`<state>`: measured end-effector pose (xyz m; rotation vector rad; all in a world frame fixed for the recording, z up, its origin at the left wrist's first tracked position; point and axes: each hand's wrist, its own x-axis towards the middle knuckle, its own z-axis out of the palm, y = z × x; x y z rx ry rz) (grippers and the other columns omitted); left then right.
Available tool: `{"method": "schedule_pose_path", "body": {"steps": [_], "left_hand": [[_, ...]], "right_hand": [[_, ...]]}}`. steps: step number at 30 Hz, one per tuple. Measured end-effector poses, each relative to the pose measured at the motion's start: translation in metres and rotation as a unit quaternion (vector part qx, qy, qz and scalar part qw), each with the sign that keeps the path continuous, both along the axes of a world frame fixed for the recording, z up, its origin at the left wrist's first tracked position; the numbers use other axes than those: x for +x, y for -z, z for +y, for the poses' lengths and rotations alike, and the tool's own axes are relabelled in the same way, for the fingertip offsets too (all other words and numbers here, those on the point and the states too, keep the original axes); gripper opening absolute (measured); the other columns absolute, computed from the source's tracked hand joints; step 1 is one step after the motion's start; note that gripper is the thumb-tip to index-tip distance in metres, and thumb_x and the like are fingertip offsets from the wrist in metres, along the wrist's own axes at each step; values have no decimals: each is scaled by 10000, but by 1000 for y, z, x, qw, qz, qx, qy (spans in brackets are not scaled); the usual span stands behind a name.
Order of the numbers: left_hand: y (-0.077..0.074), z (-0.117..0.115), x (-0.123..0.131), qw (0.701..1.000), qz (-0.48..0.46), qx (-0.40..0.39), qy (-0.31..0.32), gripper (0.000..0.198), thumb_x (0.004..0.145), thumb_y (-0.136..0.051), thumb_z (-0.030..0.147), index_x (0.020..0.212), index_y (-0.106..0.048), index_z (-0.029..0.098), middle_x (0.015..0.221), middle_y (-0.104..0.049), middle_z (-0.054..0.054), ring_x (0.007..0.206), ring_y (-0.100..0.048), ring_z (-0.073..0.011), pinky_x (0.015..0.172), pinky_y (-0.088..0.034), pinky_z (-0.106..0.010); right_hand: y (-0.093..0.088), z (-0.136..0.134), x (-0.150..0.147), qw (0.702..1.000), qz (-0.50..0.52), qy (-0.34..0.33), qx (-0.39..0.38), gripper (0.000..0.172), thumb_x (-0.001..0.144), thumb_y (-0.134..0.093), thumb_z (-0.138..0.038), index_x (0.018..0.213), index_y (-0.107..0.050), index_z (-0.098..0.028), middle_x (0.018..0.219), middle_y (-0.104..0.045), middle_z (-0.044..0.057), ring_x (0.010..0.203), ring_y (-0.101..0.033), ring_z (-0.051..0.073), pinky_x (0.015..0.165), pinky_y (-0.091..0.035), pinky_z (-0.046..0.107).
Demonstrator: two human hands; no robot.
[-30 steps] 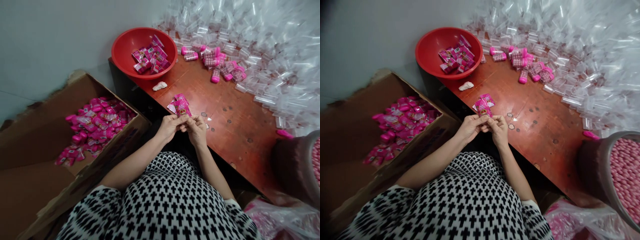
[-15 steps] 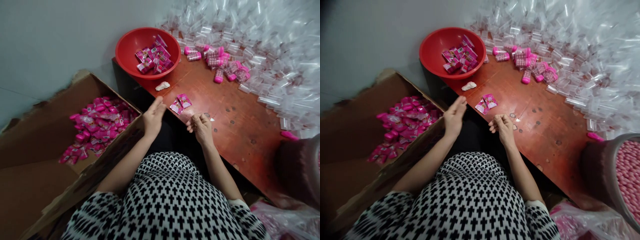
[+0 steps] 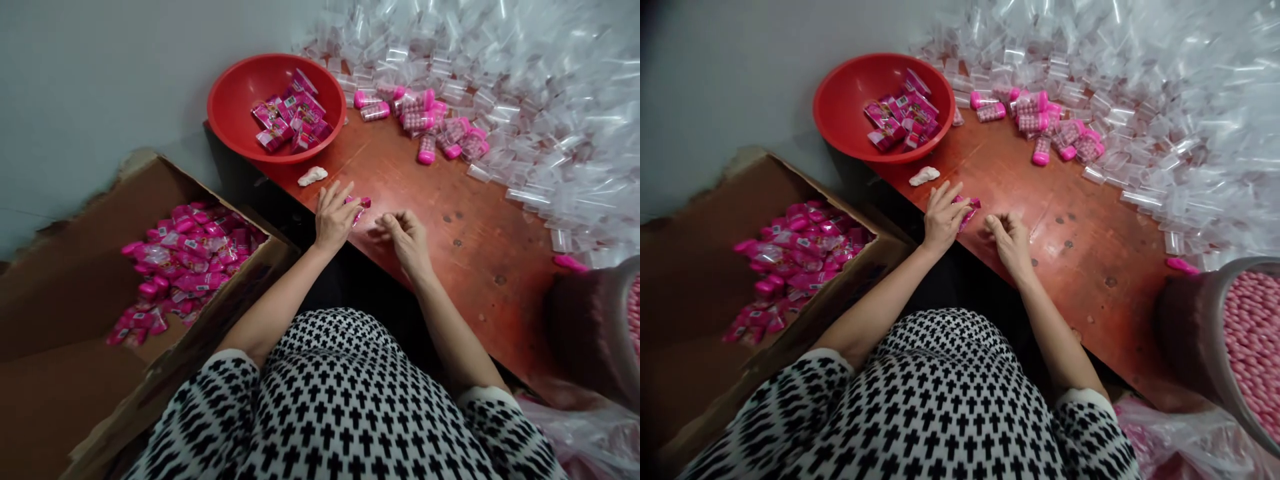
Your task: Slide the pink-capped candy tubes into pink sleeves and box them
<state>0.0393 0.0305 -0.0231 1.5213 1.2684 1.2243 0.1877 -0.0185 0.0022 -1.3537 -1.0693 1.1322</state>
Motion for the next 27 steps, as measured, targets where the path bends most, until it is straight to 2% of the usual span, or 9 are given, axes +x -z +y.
{"method": "schedule_pose_path", "body": {"steps": [3, 6, 10, 14, 18, 20, 22, 25, 27], "left_hand": [[-19, -10, 2, 998, -53, -25, -9, 189, 698, -725, 131, 822, -715, 272, 1255, -621, -23, 1369, -350, -212, 1136, -205, -450], [-32, -21, 2, 994, -97, -37, -34, 258, 649, -776, 162, 881, -720, 259, 1250, -625, -40, 1333, -409, -235, 1097, -313, -396], [-26, -27, -4, 986, -145, -80, -30, 393, 684, -755, 373, 1031, -702, 195, 1160, -668, -72, 1132, -587, -252, 976, -456, -360], [-20, -28, -7, 950, -227, -205, 55, 313, 658, -759, 428, 740, -733, 127, 754, -684, -37, 694, -645, -154, 715, -565, -310], [-22, -30, -6, 931, -267, -246, 48, 272, 589, -811, 366, 657, -726, 116, 648, -643, -21, 566, -588, -87, 581, -550, -222], [-23, -31, -6, 925, -276, -259, 18, 283, 553, -828, 355, 639, -722, 106, 624, -640, -25, 538, -578, -78, 539, -533, -199], [-23, -32, -7, 916, -289, -276, -5, 303, 515, -844, 348, 630, -719, 97, 620, -648, -33, 525, -578, -78, 512, -522, -189], [-25, -33, -9, 896, -318, -309, -24, 340, 473, -861, 345, 651, -722, 90, 632, -664, -44, 526, -590, -84, 495, -521, -184], [-28, -32, -11, 880, -343, -326, -32, 362, 451, -870, 339, 662, -722, 86, 633, -667, -46, 522, -592, -85, 485, -520, -182]], "right_hand": [[2, 20, -5, 999, 19, 4, 38, 326, 711, -730, -399, 920, -554, -221, 861, -647, -12, 773, -627, 102, 739, -512, 249], [-3, 31, -9, 998, 54, -7, 38, 328, 699, -732, -364, 927, -538, -229, 737, -618, -44, 692, -606, 101, 699, -503, 251], [-11, 30, -7, 997, 58, -28, 36, 337, 677, -736, -333, 913, -524, -218, 651, -584, -67, 601, -570, 89, 618, -475, 230], [-8, 28, -3, 994, 48, -92, 13, 390, 648, -754, -365, 921, -519, -216, 639, -587, -68, 587, -572, 98, 615, -482, 245], [-11, 49, 20, 978, -134, -158, 40, 232, 789, -617, -384, 905, -568, -190, 732, -648, -1, 661, -608, 135, 653, -496, 285], [-18, 75, 43, 932, -327, -129, 87, 186, 876, -480, -291, 965, -597, -177, 859, -678, 53, 776, -623, 172, 735, -494, 334], [-26, 107, 70, 843, -518, -77, 125, 289, 905, -370, -182, 1093, -589, -161, 1105, -649, 123, 1015, -585, 233, 862, -452, 409], [-33, 151, 106, 703, -679, -155, 141, 399, 896, -352, -118, 1257, -519, -157, 1382, -480, 149, 1247, -431, 298, 961, -372, 488], [-32, 172, 123, 636, -730, -210, 137, 388, 901, -380, -131, 1259, -524, -173, 1400, -463, 141, 1267, -402, 320, 966, -343, 529]]}}
